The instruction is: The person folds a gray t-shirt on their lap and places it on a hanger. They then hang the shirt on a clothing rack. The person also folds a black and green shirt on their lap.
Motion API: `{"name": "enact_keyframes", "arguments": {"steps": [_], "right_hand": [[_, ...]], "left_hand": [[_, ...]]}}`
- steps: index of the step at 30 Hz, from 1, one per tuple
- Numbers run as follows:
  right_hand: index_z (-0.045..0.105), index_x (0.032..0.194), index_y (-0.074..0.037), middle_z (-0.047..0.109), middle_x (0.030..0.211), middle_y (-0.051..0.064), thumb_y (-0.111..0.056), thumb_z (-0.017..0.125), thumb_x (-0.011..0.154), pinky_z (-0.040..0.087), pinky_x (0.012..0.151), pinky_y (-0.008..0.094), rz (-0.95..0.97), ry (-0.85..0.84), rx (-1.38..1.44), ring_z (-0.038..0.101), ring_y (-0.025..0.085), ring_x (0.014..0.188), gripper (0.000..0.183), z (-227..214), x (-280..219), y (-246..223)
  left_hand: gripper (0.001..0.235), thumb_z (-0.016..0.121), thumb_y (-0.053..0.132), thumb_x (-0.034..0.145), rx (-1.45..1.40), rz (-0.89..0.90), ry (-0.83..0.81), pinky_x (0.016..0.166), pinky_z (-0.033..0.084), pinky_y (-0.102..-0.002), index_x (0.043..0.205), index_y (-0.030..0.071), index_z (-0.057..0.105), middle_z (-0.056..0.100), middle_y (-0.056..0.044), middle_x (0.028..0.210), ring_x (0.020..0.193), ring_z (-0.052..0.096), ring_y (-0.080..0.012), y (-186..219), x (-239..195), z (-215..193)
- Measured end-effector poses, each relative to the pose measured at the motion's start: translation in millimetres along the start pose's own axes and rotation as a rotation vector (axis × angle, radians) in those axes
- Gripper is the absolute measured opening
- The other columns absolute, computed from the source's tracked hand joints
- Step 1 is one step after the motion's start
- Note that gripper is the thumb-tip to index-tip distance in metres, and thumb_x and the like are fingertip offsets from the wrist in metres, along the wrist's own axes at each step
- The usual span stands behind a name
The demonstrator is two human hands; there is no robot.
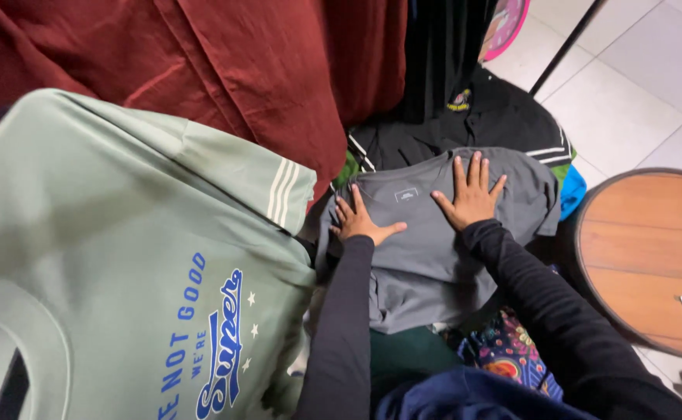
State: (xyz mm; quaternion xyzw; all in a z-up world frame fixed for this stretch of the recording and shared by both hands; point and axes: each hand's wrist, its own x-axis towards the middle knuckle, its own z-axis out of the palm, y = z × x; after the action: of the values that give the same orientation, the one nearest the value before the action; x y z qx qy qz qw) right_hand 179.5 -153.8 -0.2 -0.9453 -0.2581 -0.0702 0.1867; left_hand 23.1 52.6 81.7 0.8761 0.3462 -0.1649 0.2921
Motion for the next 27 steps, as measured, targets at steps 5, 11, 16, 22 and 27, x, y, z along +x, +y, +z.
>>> {"name": "enact_keyframes", "arguments": {"steps": [5, 11, 16, 22, 27], "right_hand": [[0.018, 0.166, -0.031, 0.008, 0.174, 0.015, -0.084, 0.041, 0.087, 0.003, 0.118, 0.077, 0.037, -0.182, -0.051, 0.009, 0.036, 0.16, 0.098, 1.3, 3.7, 15.9], [0.039, 0.157, -0.032, 0.044, 0.156, 0.011, -0.065, 0.061, 0.089, 0.03, 0.113, 0.069, -0.008, 0.042, -0.18, 0.031, 0.036, 0.151, 0.079, -7.3, 35.2, 56.8], [0.06, 0.15, -0.028, 0.062, 0.1, 0.01, -0.041, 0.088, 0.068, 0.04, 0.097, 0.057, -0.164, 0.39, -0.387, 0.064, 0.035, 0.098, 0.088, 51.6, 48.0, 135.2], [0.068, 0.126, -0.033, 0.071, 0.107, -0.003, -0.027, 0.058, 0.1, 0.047, 0.105, 0.051, -0.26, 0.159, -0.421, 0.069, 0.021, 0.103, 0.029, -1.3, -17.5, 53.8], [0.064, 0.114, -0.017, 0.07, 0.089, 0.008, -0.025, 0.071, 0.083, 0.058, 0.072, 0.048, -0.646, -0.176, 0.241, 0.071, 0.036, 0.084, 0.034, -23.0, -93.8, -11.7]], "left_hand": [[0.145, 0.07, 0.086, 0.063, -0.027, -0.041, 0.045, 0.122, 0.017, -0.066, 0.165, 0.024, -0.013, 0.004, -0.023, 0.172, 0.16, 0.009, -0.0358, 0.3, -27.0, 9.2], [0.136, 0.075, 0.071, 0.073, -0.028, 0.099, 0.222, 0.123, 0.015, -0.062, 0.166, 0.018, -0.008, 0.007, -0.027, 0.169, 0.157, 0.017, -0.0429, 0.3, -30.5, 37.2], [0.133, 0.074, 0.07, 0.074, -0.185, 0.184, 0.267, 0.124, 0.016, -0.058, 0.166, 0.015, -0.005, 0.009, -0.028, 0.169, 0.156, 0.018, -0.0445, -1.3, -30.2, 66.9], [0.114, 0.079, 0.058, 0.079, -0.6, 0.296, 0.258, 0.102, 0.053, -0.046, 0.164, 0.009, 0.022, 0.057, -0.019, 0.145, 0.125, 0.063, -0.0338, 9.0, -13.9, 106.9], [0.106, 0.076, 0.064, 0.077, -0.53, 0.213, 0.142, 0.104, 0.055, -0.043, 0.16, 0.015, 0.032, 0.06, -0.017, 0.143, 0.128, 0.062, -0.0297, 6.8, -0.9, 123.8]]}}
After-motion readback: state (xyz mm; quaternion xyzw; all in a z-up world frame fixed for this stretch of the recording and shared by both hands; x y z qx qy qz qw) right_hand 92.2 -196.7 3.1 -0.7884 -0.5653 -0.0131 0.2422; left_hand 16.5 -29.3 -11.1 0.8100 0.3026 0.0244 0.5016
